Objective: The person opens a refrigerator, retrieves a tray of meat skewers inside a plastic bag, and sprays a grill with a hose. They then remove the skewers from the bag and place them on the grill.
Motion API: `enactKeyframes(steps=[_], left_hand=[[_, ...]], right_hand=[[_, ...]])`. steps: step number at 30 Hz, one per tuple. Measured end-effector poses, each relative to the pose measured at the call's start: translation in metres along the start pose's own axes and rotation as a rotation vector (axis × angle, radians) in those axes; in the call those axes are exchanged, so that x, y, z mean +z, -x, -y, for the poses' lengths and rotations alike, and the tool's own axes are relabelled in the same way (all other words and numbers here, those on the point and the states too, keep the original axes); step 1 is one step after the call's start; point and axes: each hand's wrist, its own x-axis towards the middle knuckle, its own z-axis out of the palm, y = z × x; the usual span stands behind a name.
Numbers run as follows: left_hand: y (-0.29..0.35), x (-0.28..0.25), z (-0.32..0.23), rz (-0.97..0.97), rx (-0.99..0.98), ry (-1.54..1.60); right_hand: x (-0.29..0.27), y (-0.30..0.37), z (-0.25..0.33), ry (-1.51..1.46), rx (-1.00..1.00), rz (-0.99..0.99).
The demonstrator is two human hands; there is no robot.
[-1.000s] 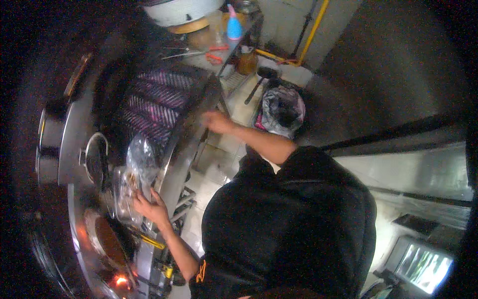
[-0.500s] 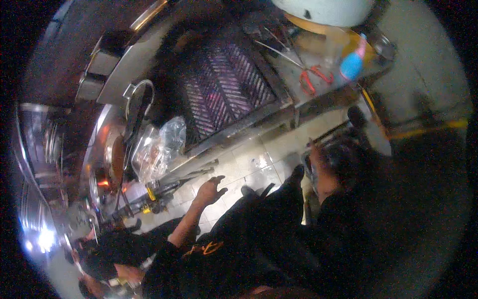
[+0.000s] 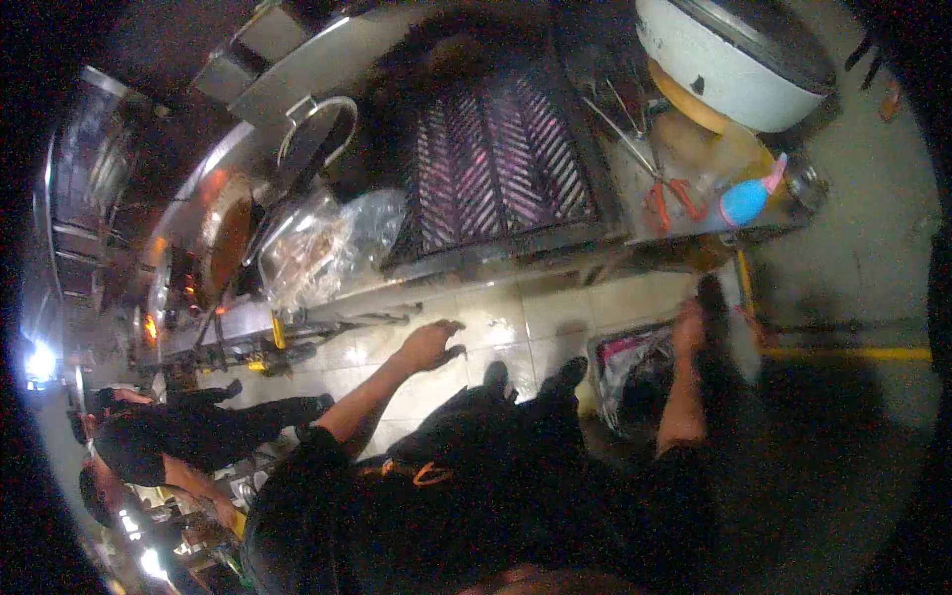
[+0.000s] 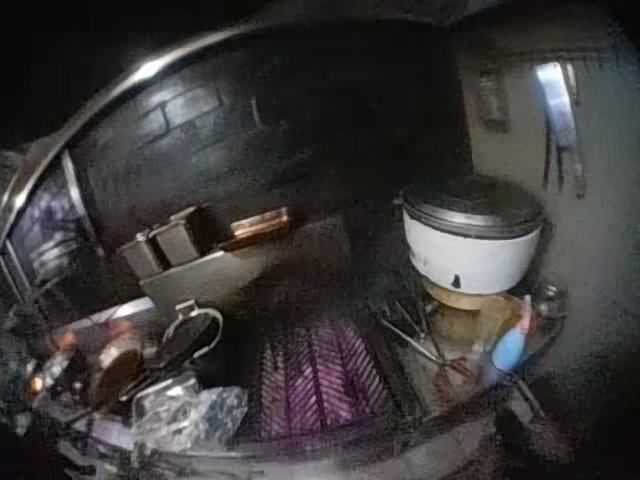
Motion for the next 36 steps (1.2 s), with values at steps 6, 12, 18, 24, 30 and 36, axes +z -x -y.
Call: enactKeyframes(steps=[6, 12, 18, 24, 30, 36], left_hand=[[-0.019, -0.017, -0.057, -0.101, 0.405, 0.097], [-0.023, -0.05, -0.193, -0.371, 0.943, 0.235], [0.018, -0.074, -0.281, -0.596, 1.098, 0.564], [0.079, -0.132, -0.25, -0.844, 1.165, 0.441], [0.047, -0.13, -0.171, -1.025, 0.911, 0.443], [-0.085, -0.162, -0.078, -1.168, 0.535, 0.493]], right_hand=[[-0.302, 0.046, 0.081, -0.454, -0.081, -0.68], [-0.503, 0.131, 0.188, -0.467, -0.61, -1.191], [-0.588, 0.228, 0.228, -0.799, -1.185, -0.695], [-0.567, 0.267, 0.259, -0.959, -1.241, -0.464], [-0.495, 0.229, 0.31, -0.863, -1.139, -0.713], [-0.513, 0.166, 0.393, 0.014, -1.434, -1.162]])
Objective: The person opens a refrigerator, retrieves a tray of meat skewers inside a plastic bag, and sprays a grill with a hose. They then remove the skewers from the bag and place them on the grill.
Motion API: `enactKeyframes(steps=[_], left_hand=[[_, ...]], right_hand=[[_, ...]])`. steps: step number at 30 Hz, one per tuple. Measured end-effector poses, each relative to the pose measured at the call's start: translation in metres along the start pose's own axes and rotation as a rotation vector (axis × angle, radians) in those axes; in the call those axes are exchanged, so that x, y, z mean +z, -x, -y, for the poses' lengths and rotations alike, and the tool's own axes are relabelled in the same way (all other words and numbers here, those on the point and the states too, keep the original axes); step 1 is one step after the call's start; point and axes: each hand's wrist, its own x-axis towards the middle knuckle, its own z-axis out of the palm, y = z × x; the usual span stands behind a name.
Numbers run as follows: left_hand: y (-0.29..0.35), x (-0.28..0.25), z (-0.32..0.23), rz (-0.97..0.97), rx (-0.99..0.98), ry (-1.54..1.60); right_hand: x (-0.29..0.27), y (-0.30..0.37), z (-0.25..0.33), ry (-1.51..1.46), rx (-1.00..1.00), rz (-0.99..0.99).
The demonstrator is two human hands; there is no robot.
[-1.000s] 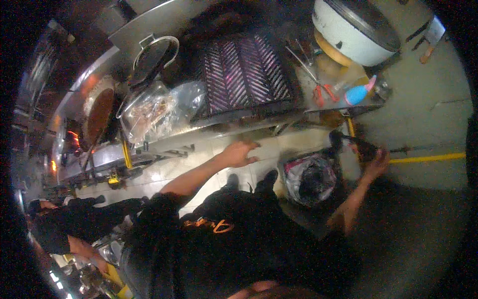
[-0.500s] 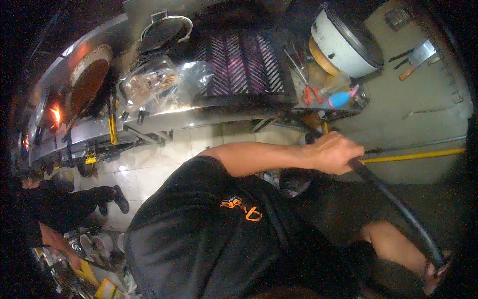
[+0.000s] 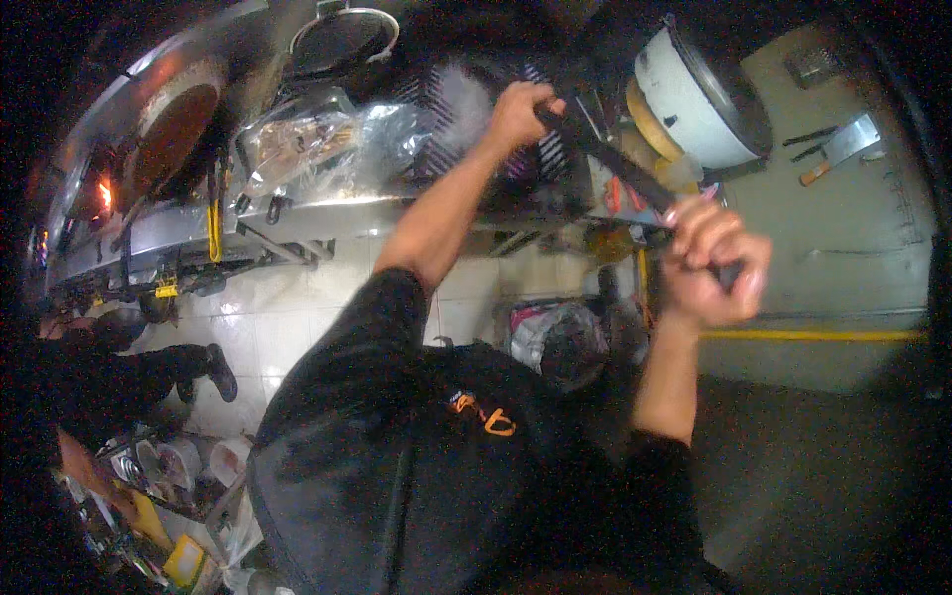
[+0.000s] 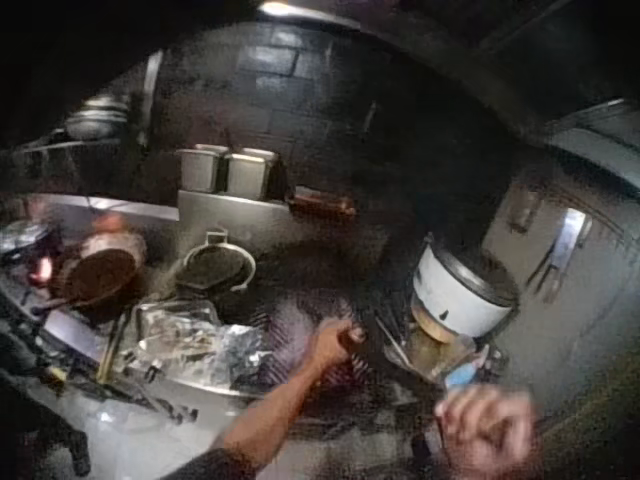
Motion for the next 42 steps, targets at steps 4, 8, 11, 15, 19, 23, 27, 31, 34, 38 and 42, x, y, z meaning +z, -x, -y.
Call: enactKeyframes(steps=[4, 8, 11, 15, 19, 23, 27, 31, 34, 38, 42], left_hand=[[0.011, -0.023, -0.103, -0.022, 0.12, 0.167], [-0.009, -0.018, -0.031, -0.119, 0.17, 0.238], [-0.022, -0.018, -0.038, -0.067, -0.136, 0.095], [0.029, -0.041, -0.138, -0.103, 0.138, 0.123], [-0.012, -0.024, -0.049, -0.134, -0.083, 0.014], [0.016, -0.032, -0.104, -0.105, 0.064, 0.044], [0.004, -0.01, -0.049, -0.14, 0.033, -0.146], [-0.036, -0.023, -0.013, -0.214, 0.259, -0.154], [-0.024, -0.036, -0.078, 0.144, 0.361, -0.057], [-0.021, -0.038, -0.049, 0.407, 0.248, -0.172], [0.009, -0.053, -0.077, 0.535, 0.33, -0.109]], right_hand=[[-0.013, -0.036, -0.036, -0.144, -0.213, 0.641], [0.001, -0.044, -0.032, -0.189, -0.147, 0.696], [-0.011, -0.029, -0.04, -0.387, 0.163, 0.388], [-0.073, -0.01, -0.064, -1.247, 0.429, -0.105], [0.014, 0.01, -0.027, -0.875, 0.788, -0.129], [-0.048, -0.009, -0.038, -1.283, 0.5, -0.243], [-0.017, 0.012, -0.007, -1.163, 0.706, -0.246], [0.024, 0.018, 0.022, -1.031, 0.847, -0.351], [-0.046, 0.001, 0.012, -1.299, 0.485, -0.228], [-0.026, 0.028, 0.054, -1.042, 0.897, -0.33], [-0.061, 0.042, 0.071, -0.907, 0.686, -0.149]])
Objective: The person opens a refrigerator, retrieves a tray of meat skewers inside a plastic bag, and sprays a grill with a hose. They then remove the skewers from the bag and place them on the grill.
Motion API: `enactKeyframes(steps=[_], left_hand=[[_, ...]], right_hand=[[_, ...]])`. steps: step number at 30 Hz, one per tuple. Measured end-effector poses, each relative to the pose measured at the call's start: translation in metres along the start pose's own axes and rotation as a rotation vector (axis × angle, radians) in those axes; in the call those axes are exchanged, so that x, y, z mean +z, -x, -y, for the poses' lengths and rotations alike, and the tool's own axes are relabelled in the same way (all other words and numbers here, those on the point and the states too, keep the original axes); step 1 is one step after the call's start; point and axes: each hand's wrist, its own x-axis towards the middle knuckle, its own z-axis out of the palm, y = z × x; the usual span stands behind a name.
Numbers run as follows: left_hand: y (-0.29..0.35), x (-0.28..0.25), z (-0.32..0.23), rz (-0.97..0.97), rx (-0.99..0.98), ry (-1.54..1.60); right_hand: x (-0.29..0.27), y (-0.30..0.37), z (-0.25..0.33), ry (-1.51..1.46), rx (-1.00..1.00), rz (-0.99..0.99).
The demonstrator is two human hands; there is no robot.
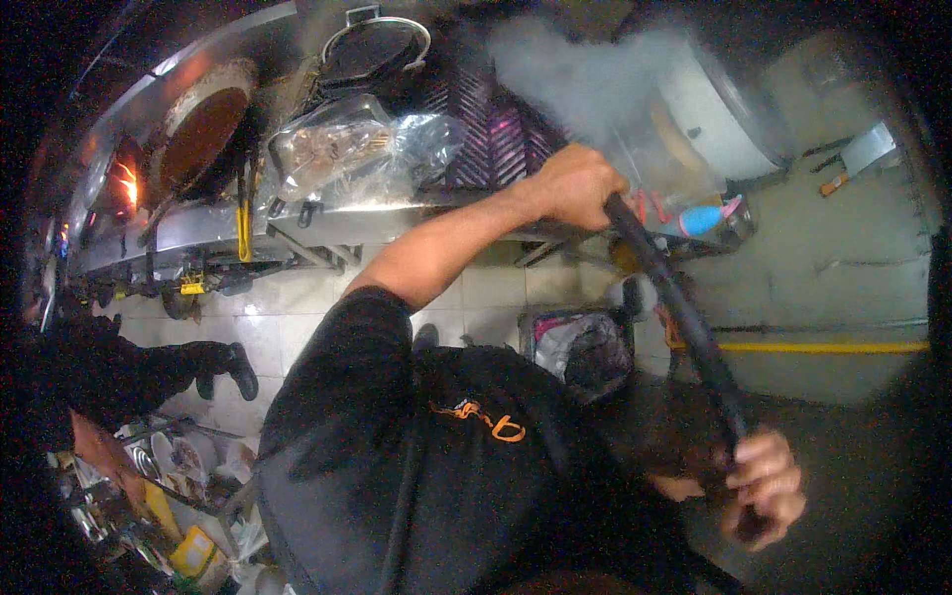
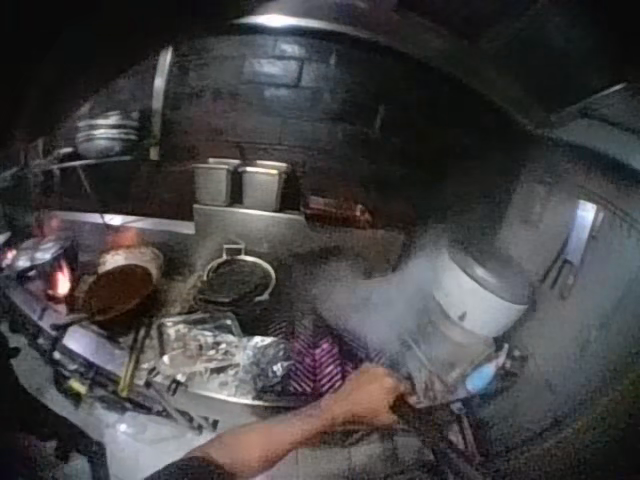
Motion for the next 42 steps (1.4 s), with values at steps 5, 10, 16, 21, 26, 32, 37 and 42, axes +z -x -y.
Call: enactKeyframes(steps=[5, 10, 16, 21, 26, 32, 37, 42], left_hand=[[-0.007, -0.014, 0.034, 0.098, -0.132, -0.111], [-0.015, 0.001, 0.017, 0.13, -0.037, -0.038], [0.002, -0.007, -0.019, 0.115, -0.075, -0.02], [0.013, 0.0, -0.005, 0.009, -0.165, -0.039], [-0.006, -0.007, -0.03, 0.02, -0.05, -0.081], [-0.007, -0.006, -0.039, 0.077, -0.107, -0.082], [-0.01, 0.013, -0.052, 0.121, -0.073, -0.109], [-0.01, 0.0, 0.0, 0.09, -0.115, -0.106]], right_hand=[[0.014, 0.012, -0.017, -0.008, 0.389, -0.348], [-0.006, -0.002, 0.014, 0.32, 0.37, 0.249], [0.0, -0.018, 0.033, -0.291, 0.359, -0.125], [-0.009, -0.005, 0.002, 0.257, 0.22, 0.01], [-0.018, -0.03, 0.029, -0.366, 0.192, -0.136], [-0.044, -0.048, 0.042, 0.931, 0.157, 0.688], [-0.068, 0.011, 0.032, -0.591, 0.035, -0.188], [-0.032, -0.014, 0.033, 0.357, 0.261, 0.197]])
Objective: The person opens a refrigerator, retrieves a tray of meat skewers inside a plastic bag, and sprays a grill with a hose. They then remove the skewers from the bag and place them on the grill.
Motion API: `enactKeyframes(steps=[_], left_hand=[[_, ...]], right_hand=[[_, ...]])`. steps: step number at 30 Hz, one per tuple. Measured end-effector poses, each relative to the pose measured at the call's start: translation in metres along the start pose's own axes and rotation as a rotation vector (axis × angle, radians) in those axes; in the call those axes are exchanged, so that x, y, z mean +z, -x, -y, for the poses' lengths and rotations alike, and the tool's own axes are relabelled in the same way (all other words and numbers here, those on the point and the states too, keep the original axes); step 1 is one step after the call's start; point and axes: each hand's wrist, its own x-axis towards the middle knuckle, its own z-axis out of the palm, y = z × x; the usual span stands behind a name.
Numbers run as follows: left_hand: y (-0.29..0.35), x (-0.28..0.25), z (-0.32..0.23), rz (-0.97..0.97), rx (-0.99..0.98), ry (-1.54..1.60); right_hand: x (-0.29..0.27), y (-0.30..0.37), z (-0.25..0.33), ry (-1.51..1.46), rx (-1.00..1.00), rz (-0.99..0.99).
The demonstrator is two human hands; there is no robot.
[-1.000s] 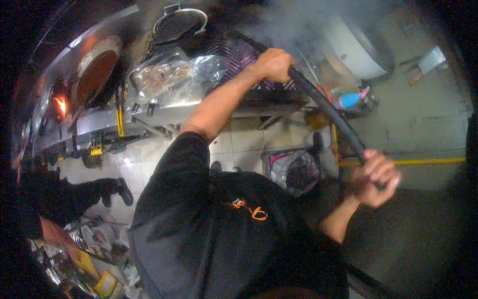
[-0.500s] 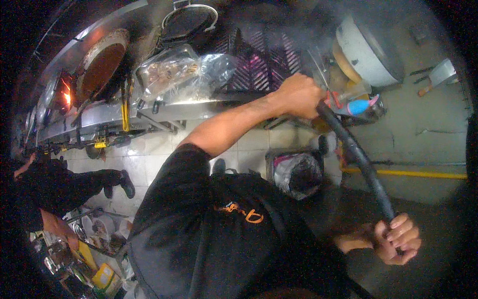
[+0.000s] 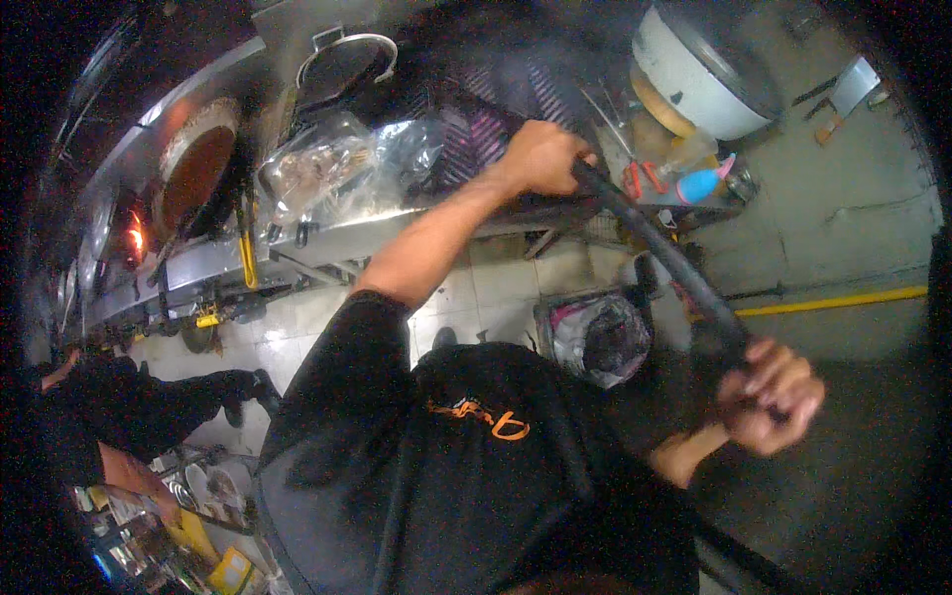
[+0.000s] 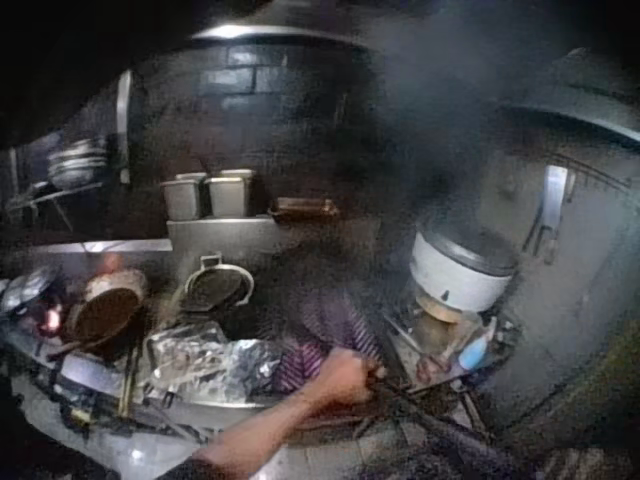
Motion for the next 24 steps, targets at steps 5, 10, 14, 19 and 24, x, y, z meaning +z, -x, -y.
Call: enactKeyframes(steps=[5, 10, 14, 19, 24], left_hand=[[0.013, 0.013, -0.041, -0.118, 0.09, 0.041], [0.017, 0.005, -0.053, -0.086, 0.085, 0.061], [0.007, 0.006, -0.026, -0.069, 0.082, 0.068], [0.009, 0.001, -0.051, -0.128, 0.179, 0.082], [0.003, 0.005, -0.045, -0.128, 0.177, 0.059]], right_hand=[[-0.022, 0.052, -0.013, -0.821, -0.23, -0.36], [-0.019, 0.034, -0.003, -0.871, -0.189, -0.32], [-0.012, 0.024, 0.009, -0.388, -0.105, -0.214], [-0.014, 0.032, 0.016, -0.183, -0.058, -0.125], [0.013, 0.006, 0.017, -0.657, -0.245, -0.145]])
